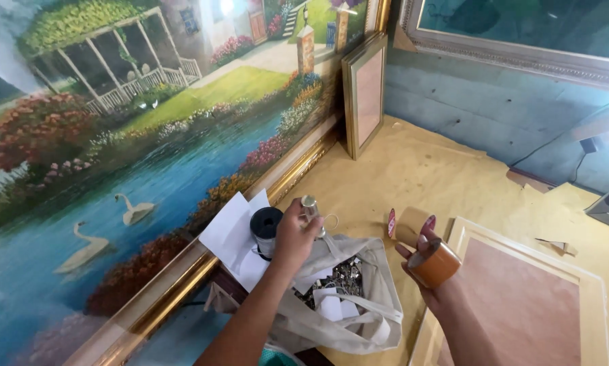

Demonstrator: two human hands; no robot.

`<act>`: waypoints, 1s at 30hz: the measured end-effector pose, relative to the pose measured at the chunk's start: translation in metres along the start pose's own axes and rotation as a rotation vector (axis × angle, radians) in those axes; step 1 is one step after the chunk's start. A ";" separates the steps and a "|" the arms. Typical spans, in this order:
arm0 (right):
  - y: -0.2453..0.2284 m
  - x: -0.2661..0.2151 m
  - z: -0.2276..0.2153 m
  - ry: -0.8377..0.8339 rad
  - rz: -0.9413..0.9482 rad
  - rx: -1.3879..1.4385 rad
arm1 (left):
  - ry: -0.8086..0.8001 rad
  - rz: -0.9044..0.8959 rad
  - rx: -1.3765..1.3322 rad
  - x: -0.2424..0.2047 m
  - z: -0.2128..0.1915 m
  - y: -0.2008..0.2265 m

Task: Sorting through small metal hardware components and inspecting framed pictures in a workshop.

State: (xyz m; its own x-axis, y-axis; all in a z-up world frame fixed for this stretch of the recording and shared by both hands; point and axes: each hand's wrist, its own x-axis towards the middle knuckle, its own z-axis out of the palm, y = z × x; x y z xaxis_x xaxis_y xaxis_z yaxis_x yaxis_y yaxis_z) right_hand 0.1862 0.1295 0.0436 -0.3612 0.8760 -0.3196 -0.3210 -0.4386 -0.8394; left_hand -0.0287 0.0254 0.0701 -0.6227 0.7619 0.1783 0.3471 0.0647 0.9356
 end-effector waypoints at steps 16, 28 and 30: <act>0.210 0.392 -0.051 0.029 -0.017 -0.686 | -0.281 0.064 0.659 0.095 -0.002 -0.005; 0.073 0.152 0.149 -0.163 0.361 -0.942 | -0.402 -0.187 0.771 0.140 -0.036 -0.044; 0.081 0.159 0.153 -0.158 0.334 -0.952 | -0.410 -0.236 0.780 0.146 -0.035 -0.056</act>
State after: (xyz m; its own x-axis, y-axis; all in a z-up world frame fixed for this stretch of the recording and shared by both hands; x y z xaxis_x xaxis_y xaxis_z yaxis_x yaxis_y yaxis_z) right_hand -0.0309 0.2028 -0.0082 -0.4386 0.6714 -0.5974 0.6218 -0.2533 -0.7411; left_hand -0.1630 0.1103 0.0545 -0.4913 0.8332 -0.2538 0.7110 0.5519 0.4358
